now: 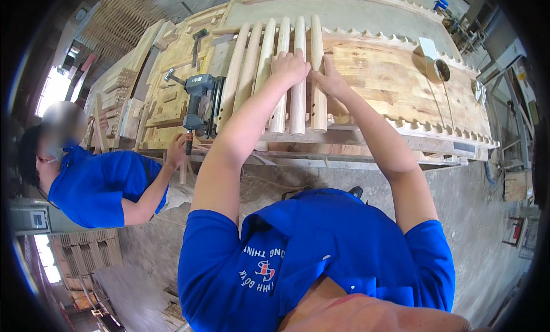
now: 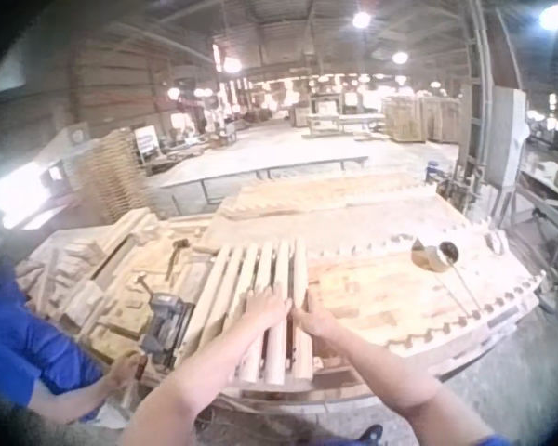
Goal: The person walks through a workshop and repeatedly picks up wooden dowel-like pieces from a stack, then places them onto a workbench. The person handles the pieces one at a time and in small groups, moving them between the stack and the bench.
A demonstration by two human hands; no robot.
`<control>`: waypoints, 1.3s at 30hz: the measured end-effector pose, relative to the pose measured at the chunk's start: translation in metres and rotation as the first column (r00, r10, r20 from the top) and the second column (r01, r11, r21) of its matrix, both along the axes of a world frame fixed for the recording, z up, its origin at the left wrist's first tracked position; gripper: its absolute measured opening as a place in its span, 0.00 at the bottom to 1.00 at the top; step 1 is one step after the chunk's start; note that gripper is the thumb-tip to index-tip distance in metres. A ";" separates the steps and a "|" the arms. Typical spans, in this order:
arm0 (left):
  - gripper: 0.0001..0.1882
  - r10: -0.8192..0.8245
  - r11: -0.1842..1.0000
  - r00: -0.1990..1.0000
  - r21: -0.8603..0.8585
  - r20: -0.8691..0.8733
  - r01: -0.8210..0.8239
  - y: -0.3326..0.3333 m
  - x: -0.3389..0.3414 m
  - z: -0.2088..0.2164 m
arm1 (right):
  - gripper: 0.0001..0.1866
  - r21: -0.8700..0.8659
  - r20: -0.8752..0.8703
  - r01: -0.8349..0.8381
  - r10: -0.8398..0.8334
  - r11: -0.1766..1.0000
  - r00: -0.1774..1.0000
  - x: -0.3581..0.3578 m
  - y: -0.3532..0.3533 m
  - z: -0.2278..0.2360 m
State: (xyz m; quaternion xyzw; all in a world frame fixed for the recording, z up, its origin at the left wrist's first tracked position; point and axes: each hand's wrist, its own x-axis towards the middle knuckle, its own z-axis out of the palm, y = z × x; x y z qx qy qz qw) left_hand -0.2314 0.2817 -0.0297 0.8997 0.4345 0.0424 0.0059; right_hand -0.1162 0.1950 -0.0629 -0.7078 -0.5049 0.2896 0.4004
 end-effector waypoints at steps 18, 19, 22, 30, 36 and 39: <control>0.34 -0.044 0.967 0.999 -0.251 -0.016 0.038 0.007 0.000 0.019 | 0.25 -0.015 -0.465 -0.136 0.113 0.991 0.878 0.011 0.000 0.005; 0.34 -0.052 0.939 0.999 -0.342 -0.006 0.047 0.007 0.000 0.023 | 0.25 -0.007 -0.494 -0.157 0.133 0.988 0.859 0.014 0.001 0.003; 0.35 0.005 0.860 0.999 -0.510 -0.033 -0.021 0.007 0.003 0.035 | 0.24 -0.024 -0.515 -0.116 0.087 0.993 0.853 0.015 -0.002 -0.002; 0.33 -0.045 0.953 0.999 -0.301 -0.018 0.037 0.002 -0.003 0.021 | 0.26 -0.054 -0.271 -0.048 0.032 0.997 0.962 0.004 -0.003 -0.005; 0.40 -0.047 0.922 0.996 -0.379 0.078 0.073 0.027 -0.022 0.019 | 0.23 -0.037 -0.248 -0.122 0.109 0.992 0.963 -0.007 0.007 0.003; 0.37 0.022 0.977 0.999 -0.209 -0.031 -0.028 -0.013 0.007 0.018 | 0.21 -0.097 -0.329 -0.100 0.063 0.990 0.942 0.008 -0.010 -0.001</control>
